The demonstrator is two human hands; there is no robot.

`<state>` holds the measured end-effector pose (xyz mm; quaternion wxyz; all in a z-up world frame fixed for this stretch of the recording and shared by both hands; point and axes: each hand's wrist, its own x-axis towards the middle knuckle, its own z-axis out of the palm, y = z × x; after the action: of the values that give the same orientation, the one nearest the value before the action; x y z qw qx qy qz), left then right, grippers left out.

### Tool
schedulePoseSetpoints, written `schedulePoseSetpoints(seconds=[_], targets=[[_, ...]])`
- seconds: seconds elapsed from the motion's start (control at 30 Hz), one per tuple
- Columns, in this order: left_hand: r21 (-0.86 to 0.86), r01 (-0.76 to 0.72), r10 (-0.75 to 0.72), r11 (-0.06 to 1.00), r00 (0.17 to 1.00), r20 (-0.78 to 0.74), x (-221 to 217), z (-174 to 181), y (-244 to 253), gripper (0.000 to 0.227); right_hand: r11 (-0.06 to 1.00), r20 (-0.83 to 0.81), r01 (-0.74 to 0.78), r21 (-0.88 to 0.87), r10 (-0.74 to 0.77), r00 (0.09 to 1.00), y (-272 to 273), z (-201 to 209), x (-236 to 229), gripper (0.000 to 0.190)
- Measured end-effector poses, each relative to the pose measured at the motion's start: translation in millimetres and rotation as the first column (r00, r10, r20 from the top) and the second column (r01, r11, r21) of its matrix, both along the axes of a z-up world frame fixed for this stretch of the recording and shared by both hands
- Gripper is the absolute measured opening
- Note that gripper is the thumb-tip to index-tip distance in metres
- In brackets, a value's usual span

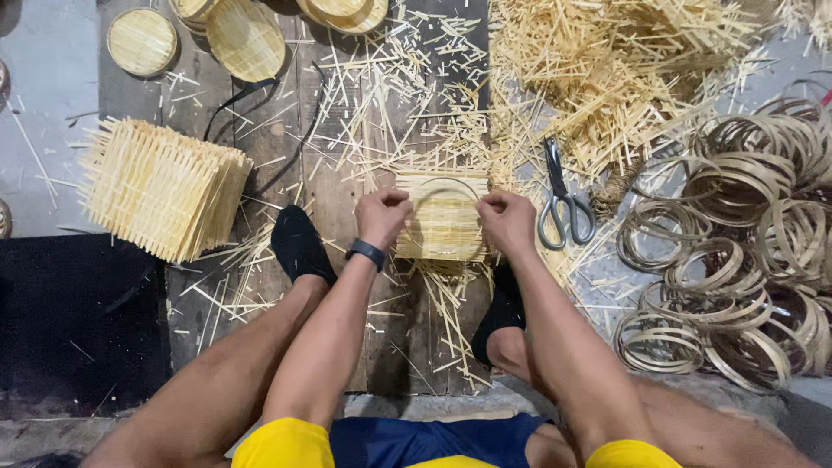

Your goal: The person attaches thin wooden slats to a circular base and trims the excess length using shears to construct small bamboo baskets.

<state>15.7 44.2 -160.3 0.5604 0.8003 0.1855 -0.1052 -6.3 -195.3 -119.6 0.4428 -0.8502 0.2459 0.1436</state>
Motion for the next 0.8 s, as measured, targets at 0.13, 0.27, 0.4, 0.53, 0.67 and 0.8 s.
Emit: schedulePoseSetpoints(seconds=[0.13,0.27,0.4,0.53,0.67,0.8], targets=[[0.212,0.054,-0.052,0.976,0.999,-0.016,-9.1,-12.1,-4.8,0.021,0.991,0.190,-0.022,-0.135,0.047,0.981,8.0,-25.0,-11.8,0.023],[0.258,0.034,-0.039,0.965,0.999,0.013,-11.2,-11.9,-7.0,0.021,0.992,0.272,0.033,-0.124,0.002,0.962,7.2,-34.5,-16.0,0.025],[0.261,0.052,-0.046,0.964,0.998,-0.030,-5.7,-22.1,-4.5,0.017,0.992,0.233,0.040,-0.118,-0.012,0.972,4.8,-36.3,-16.2,0.024],[0.282,0.077,-0.069,0.956,0.997,-0.038,-3.7,-25.7,-1.5,0.015,0.993,0.262,0.037,-0.112,-0.006,0.965,1.8,-40.8,-17.7,0.024],[0.175,0.055,-0.037,0.983,0.994,-0.106,0.1,-27.2,3.9,0.017,0.994,0.267,0.026,-0.108,0.004,0.964,2.1,-45.3,-17.6,0.023],[0.186,0.098,-0.068,0.978,0.985,-0.161,5.6,-29.2,5.7,0.016,0.995,0.199,0.023,-0.094,-0.003,0.980,2.9,-41.0,-14.8,0.021]])
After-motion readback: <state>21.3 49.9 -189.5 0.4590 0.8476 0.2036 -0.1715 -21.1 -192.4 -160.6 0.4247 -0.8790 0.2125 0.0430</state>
